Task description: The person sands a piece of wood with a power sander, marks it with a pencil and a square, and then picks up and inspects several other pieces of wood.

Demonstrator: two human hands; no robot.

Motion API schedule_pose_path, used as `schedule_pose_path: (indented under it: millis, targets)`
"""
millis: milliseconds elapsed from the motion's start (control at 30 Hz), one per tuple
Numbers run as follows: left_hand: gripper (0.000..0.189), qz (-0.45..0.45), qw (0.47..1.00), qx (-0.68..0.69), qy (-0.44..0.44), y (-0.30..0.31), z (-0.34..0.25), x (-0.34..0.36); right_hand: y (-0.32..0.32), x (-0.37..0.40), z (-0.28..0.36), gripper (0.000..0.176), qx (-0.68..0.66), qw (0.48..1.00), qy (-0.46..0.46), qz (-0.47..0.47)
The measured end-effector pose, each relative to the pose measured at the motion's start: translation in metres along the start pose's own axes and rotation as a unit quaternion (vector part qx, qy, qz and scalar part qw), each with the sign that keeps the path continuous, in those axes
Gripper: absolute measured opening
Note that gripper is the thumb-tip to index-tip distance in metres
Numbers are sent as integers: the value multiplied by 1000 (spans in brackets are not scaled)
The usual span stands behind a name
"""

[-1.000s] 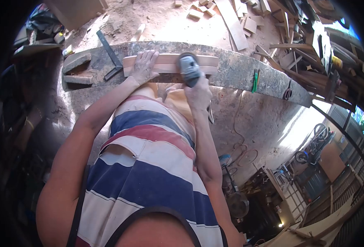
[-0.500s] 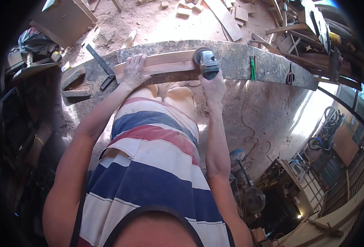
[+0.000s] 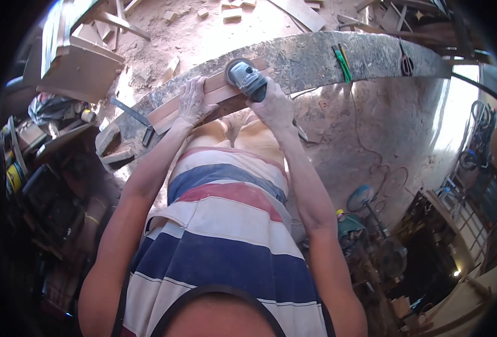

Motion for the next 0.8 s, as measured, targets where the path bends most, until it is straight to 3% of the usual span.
schedule_pose_path:
  millis: [233, 400, 533, 633, 800]
  targets:
    - [113, -8, 1000, -4, -16, 3, -3, 1, 16, -14, -45, 81, 4, 998, -67, -19]
    - [115, -13, 1000, -5, -17, 0, -4, 0, 41, -21, -36, 82, 129, 988, -6, -84]
    - [113, -4, 1000, -8, -19, 2, -5, 1, 43, -11, -42, 81, 71, 989, -79, -99]
    - [113, 6, 1000, -17, -11, -1, -4, 0, 19, 3, -40, 80, -59, 994, -68, -54]
    - [114, 15, 1000, -22, -5, -3, -3, -1, 4, 26, -18, 66, -18, 999, 4, -51]
Point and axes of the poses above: each hand's wrist, its own x-axis away from the middle knuckle, its own y-axis out of the back of the hand, z = x × y, the point moved 8 cm from there along -x, towards the middle knuckle, and after that the axes turned 7 degrees about y, right-handed, at the moved point
